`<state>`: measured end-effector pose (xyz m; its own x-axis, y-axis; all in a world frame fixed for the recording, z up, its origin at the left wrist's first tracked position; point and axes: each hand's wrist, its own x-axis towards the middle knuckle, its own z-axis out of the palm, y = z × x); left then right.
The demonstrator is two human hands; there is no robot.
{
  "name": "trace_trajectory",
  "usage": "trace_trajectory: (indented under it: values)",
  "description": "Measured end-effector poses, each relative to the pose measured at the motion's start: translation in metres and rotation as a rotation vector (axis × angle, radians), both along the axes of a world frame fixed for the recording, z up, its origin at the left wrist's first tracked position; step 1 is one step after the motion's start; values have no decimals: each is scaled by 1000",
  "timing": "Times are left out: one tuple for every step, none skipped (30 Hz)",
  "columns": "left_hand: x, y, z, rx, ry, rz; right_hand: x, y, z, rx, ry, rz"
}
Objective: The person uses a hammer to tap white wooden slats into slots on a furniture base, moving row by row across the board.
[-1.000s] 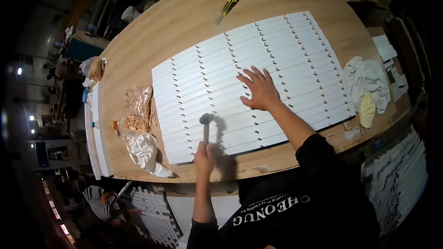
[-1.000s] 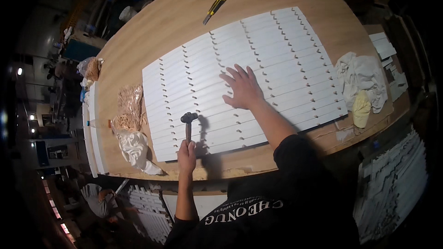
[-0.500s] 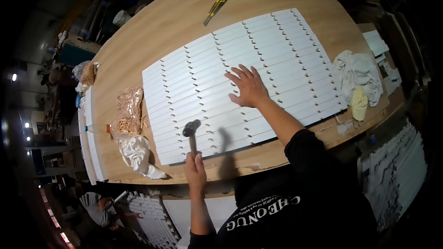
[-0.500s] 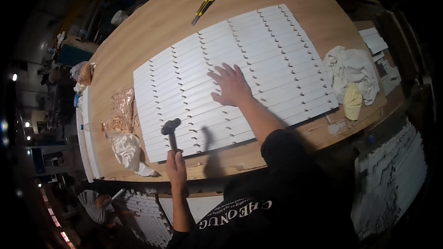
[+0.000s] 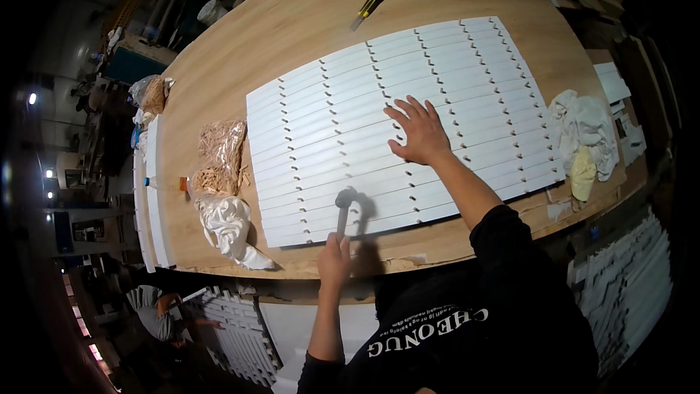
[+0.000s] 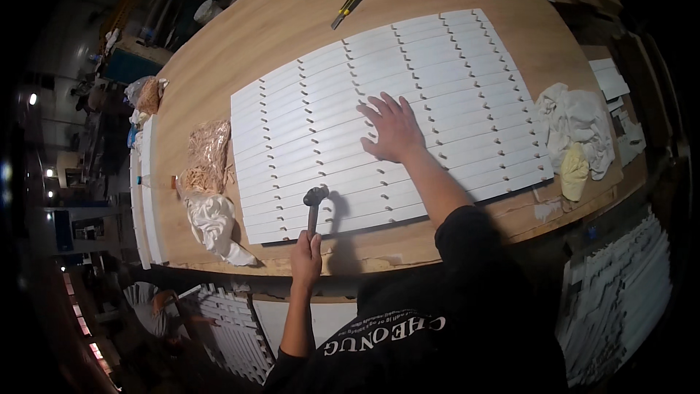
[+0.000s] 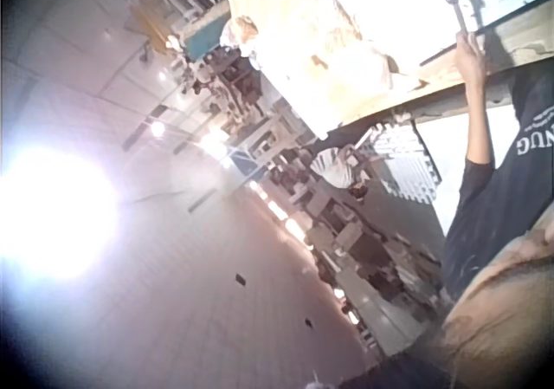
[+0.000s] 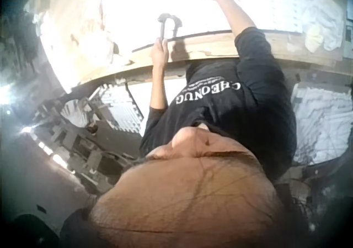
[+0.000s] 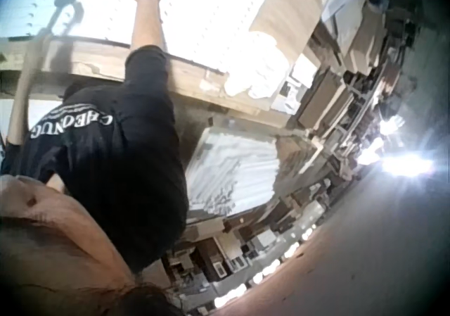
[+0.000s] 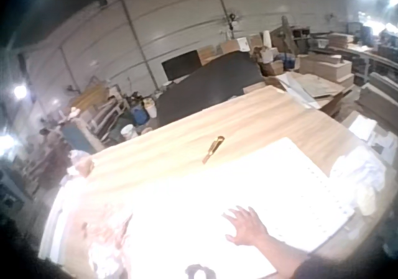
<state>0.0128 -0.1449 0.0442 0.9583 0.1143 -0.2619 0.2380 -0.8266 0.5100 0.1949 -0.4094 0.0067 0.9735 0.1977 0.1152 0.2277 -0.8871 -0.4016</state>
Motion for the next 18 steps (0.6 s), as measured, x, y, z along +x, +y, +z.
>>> trace_trajectory:
  values:
    - [0, 2, 3, -32, 3, 15, 2, 0, 0, 0, -7, -3]
    - [-2, 5, 9, -63, 6, 29, 5, 2, 0, -15, -30, -1]
    - [-7, 3, 15, -102, 27, 41, 2, 1, -3, -37, -35, -3]
    - [-9, -1, 23, -156, -83, 41, -1, 0, -6, -59, -40, -5]
    - [-10, -1, 22, -174, -102, 49, -3, -1, -9, -64, -20, -13]
    - [-12, -1, 24, -189, -134, 67, 0, -1, -5, -64, -11, -9]
    - [-14, -2, 24, -203, -166, 86, 1, 1, -2, -66, -2, -5]
    - [-13, 1, 10, -118, -232, 16, 1, 0, -6, -49, -16, -3]
    - [-10, 5, 4, -60, -160, -1, 0, 1, -5, -44, -16, -2]
    - [-6, 8, 1, -3, -88, -18, 0, 1, -5, -40, -17, -1]
    - [-5, 11, 1, 54, -15, -34, 0, 3, -3, -35, -17, 0]
    - [-3, 10, 8, 24, -11, -18, 4, 1, -2, -39, -29, -9]
    - [-6, 5, 19, -39, -51, 9, 1, 1, -3, -44, -23, -10]
    - [-8, 0, 31, -101, -91, 37, -1, 0, -5, -49, -18, -12]
    - [-11, -4, 37, -164, -137, 74, -1, 0, -4, -49, -17, -12]
    - [-13, -5, 35, -197, -166, 110, 0, 0, -4, -49, -16, -11]
    - [-13, -4, 24, -132, -146, 63, 0, 0, -4, -50, -15, -11]
    - [-12, 0, 7, -60, -136, 25, 0, 1, -3, -47, -23, -5]
